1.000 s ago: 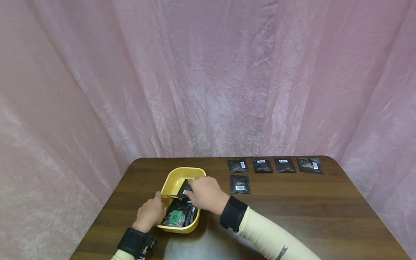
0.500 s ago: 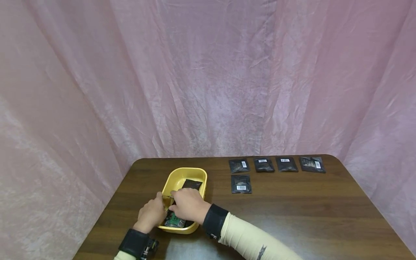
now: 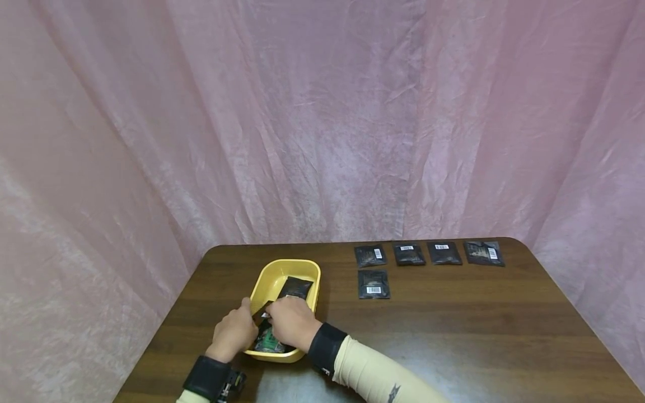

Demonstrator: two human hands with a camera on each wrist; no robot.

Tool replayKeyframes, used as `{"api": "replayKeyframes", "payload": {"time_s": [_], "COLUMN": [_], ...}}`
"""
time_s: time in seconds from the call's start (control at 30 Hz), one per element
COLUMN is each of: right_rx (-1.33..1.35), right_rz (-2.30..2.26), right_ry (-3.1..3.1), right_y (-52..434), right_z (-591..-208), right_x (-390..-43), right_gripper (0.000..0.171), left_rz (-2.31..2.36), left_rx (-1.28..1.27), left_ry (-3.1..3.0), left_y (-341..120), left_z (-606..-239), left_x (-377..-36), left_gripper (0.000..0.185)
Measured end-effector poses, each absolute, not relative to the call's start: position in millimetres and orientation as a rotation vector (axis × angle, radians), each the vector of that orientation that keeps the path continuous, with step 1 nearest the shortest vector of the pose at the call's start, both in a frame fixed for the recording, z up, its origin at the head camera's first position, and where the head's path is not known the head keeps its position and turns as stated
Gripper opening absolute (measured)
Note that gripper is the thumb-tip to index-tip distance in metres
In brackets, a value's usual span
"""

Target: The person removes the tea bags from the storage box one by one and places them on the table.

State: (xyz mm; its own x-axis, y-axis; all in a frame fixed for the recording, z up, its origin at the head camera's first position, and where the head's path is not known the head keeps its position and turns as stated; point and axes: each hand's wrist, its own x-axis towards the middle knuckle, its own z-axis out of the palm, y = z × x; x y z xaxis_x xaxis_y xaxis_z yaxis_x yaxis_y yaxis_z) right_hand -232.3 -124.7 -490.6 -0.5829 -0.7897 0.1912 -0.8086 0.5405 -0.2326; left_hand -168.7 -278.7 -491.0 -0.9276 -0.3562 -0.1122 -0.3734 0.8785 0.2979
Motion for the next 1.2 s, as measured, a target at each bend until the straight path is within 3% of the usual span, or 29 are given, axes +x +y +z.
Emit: {"api": "replayKeyframes", "payload": {"time_s": [0.3, 0.87, 1.2], "right_rx": [1.275, 1.178, 1.164], "right_rz": [0.551, 0.563, 0.661], "right_ry": [-2.635, -2.591, -2.504], "right_y": [-119.4, -119.0, -116.9], "right_z": [-496.1, -499.4, -498.6], "right_x": [-231.0, -230.3, -228.0], "right_gripper": [0.019, 0.012, 0.018], "left_rz": [0.473, 0.513, 0.531], "left_rx": [-0.583, -0.601, -0.613], "left_ry": [2.997, 2.990, 2.971], "left_y": [-276.9, -277.5, -276.5], "left_z": [-489.0, -490.4, -490.7], "left_x": [-167.9, -168.7, -168.1], "left_gripper": [0.046, 0.038, 0.037]}}
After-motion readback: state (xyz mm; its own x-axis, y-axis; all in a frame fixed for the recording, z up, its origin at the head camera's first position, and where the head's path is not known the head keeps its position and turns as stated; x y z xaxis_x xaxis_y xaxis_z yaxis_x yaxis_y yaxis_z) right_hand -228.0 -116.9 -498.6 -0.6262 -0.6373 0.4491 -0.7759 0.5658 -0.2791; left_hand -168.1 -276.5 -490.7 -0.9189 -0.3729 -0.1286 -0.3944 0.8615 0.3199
